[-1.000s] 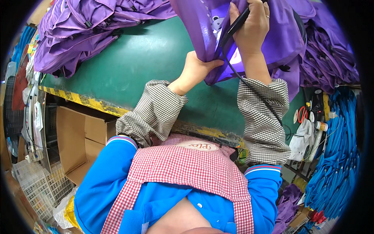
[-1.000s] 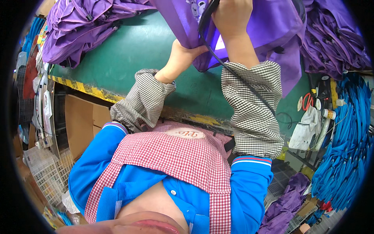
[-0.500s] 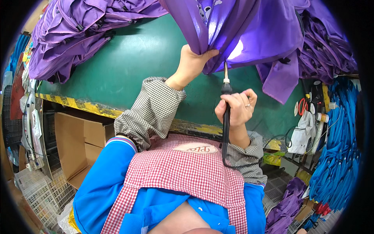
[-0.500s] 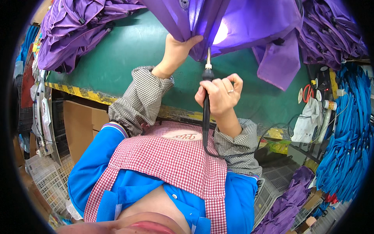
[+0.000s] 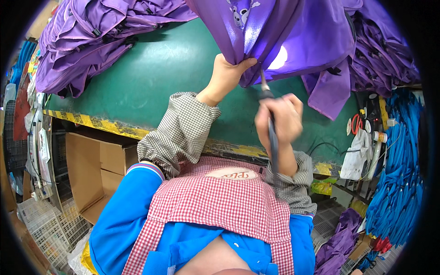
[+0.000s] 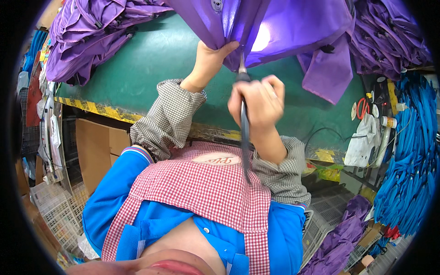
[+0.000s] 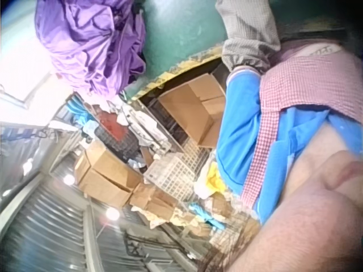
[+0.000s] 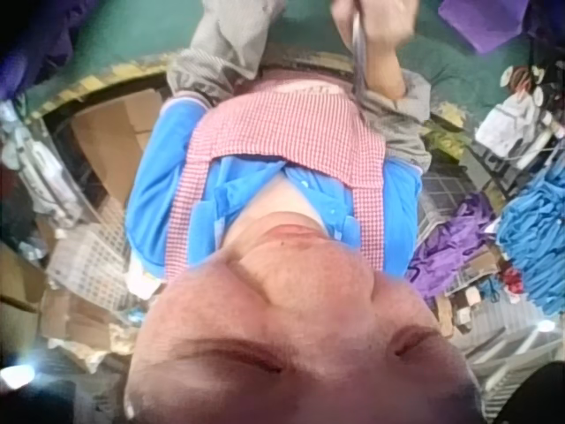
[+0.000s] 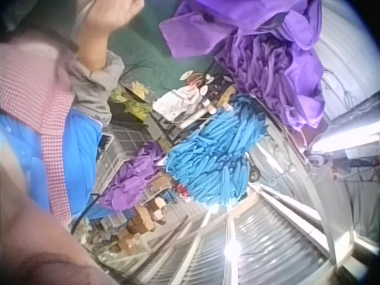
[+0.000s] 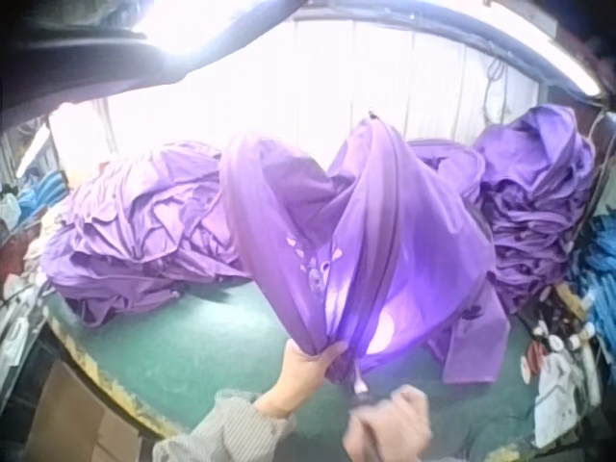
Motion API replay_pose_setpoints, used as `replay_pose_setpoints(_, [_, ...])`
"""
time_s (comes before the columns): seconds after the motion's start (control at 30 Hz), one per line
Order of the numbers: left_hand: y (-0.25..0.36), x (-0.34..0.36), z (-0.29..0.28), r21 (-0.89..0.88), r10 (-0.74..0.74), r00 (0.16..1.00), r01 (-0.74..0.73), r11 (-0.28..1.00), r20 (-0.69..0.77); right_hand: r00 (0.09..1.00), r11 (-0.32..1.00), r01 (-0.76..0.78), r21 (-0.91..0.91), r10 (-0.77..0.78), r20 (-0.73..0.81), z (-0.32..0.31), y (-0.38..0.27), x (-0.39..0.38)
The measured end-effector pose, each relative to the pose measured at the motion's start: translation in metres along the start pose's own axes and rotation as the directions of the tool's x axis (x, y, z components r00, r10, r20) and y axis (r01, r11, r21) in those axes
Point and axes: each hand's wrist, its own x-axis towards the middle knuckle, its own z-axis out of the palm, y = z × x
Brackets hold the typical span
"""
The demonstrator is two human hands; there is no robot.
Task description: The person uses a handheld electric sewing tool to stitch the seams of purple fabric bags on a green worktable. They repeatedly pick up a bag, align the edges, sew along the seam, and place the finished bag aside.
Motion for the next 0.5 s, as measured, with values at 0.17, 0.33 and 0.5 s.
replay_pose_setpoints(0.17, [0.03,-0.005,0.003,0.395,0.33,0.944,-0.3,0.868,-0.009,0.959,0.988,0.138,0.068,-0.116,-0.259,0.004,0.053,0.045])
replay_pose_setpoints(0.33, [0.024,0.002,-0.021,-0.015,0.142,0.964,-0.149,0.989,-0.223,0.954,0.962,0.206,-0.176,-0.238,-0.183,0.023,0.105,0.066])
replay_pose_setpoints(0.5, [0.041,0.0,-0.069,0.082,-0.09,0.976,0.075,0.994,0.199,0.948,0.983,0.071,-0.17,-0.12,-0.296,0.018,0.128,0.057])
